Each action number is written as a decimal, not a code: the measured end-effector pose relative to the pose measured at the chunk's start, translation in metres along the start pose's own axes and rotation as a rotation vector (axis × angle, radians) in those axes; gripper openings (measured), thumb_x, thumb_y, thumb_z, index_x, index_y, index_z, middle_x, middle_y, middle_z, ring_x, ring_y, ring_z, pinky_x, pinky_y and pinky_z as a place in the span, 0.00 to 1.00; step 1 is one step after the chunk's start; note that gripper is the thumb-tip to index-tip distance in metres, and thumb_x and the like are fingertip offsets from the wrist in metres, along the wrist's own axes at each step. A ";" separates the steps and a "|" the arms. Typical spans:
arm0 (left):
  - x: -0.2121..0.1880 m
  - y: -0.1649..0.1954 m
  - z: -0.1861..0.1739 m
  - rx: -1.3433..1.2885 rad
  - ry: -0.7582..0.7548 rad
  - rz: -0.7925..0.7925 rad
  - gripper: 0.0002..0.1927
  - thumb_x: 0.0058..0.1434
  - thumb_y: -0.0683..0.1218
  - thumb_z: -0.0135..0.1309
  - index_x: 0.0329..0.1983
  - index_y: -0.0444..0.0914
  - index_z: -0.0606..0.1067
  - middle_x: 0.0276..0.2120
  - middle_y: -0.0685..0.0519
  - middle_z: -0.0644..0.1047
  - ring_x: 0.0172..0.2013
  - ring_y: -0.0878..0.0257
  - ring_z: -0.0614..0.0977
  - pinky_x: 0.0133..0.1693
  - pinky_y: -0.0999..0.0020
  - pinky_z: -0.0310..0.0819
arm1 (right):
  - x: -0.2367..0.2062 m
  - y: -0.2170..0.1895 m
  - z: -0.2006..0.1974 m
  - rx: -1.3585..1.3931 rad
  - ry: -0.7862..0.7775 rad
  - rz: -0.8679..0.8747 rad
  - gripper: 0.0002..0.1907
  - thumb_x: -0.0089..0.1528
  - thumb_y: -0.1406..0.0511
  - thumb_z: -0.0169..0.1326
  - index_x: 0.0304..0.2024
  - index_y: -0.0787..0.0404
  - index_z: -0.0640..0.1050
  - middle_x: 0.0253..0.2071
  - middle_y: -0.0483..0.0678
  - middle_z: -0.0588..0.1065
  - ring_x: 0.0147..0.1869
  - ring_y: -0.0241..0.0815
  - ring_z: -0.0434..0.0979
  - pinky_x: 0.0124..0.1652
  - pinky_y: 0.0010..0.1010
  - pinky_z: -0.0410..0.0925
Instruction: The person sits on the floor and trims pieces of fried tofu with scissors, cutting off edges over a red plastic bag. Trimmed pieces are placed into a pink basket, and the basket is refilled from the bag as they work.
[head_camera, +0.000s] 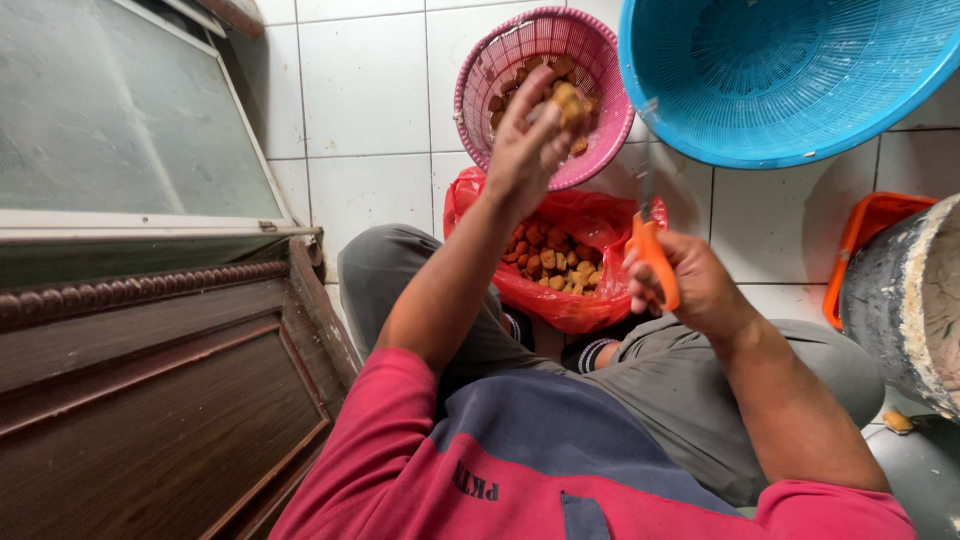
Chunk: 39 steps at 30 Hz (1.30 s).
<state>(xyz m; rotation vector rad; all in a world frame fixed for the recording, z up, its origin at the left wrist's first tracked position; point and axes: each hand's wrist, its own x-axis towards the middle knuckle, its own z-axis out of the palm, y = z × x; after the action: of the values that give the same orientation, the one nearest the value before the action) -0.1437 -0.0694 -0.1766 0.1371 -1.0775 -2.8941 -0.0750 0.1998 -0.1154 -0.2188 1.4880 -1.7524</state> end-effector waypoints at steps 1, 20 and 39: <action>0.012 0.002 -0.008 0.165 0.108 0.000 0.43 0.66 0.45 0.59 0.78 0.39 0.49 0.56 0.41 0.72 0.49 0.53 0.80 0.51 0.55 0.78 | -0.001 -0.001 -0.002 0.021 0.047 -0.014 0.13 0.67 0.60 0.56 0.43 0.64 0.75 0.29 0.44 0.73 0.28 0.34 0.75 0.26 0.23 0.68; -0.059 -0.124 -0.062 2.007 -0.566 -0.429 0.32 0.54 0.55 0.66 0.58 0.36 0.71 0.48 0.39 0.80 0.52 0.45 0.80 0.51 0.52 0.77 | -0.024 -0.014 -0.031 0.079 0.198 -0.222 0.17 0.72 0.56 0.58 0.50 0.63 0.74 0.34 0.47 0.73 0.33 0.38 0.76 0.34 0.27 0.68; -0.087 -0.134 -0.025 2.030 -0.680 -0.567 0.27 0.59 0.49 0.57 0.63 0.49 0.67 0.58 0.45 0.70 0.55 0.42 0.78 0.48 0.44 0.78 | -0.003 -0.020 -0.033 -0.053 0.250 -0.108 0.13 0.68 0.59 0.55 0.44 0.63 0.75 0.31 0.44 0.74 0.33 0.34 0.76 0.33 0.25 0.69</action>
<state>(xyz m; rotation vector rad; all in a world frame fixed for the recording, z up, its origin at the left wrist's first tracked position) -0.0573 0.0224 -0.2772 -0.5559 -3.7351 -0.6116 -0.1021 0.2263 -0.1063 -0.1116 1.7308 -1.8822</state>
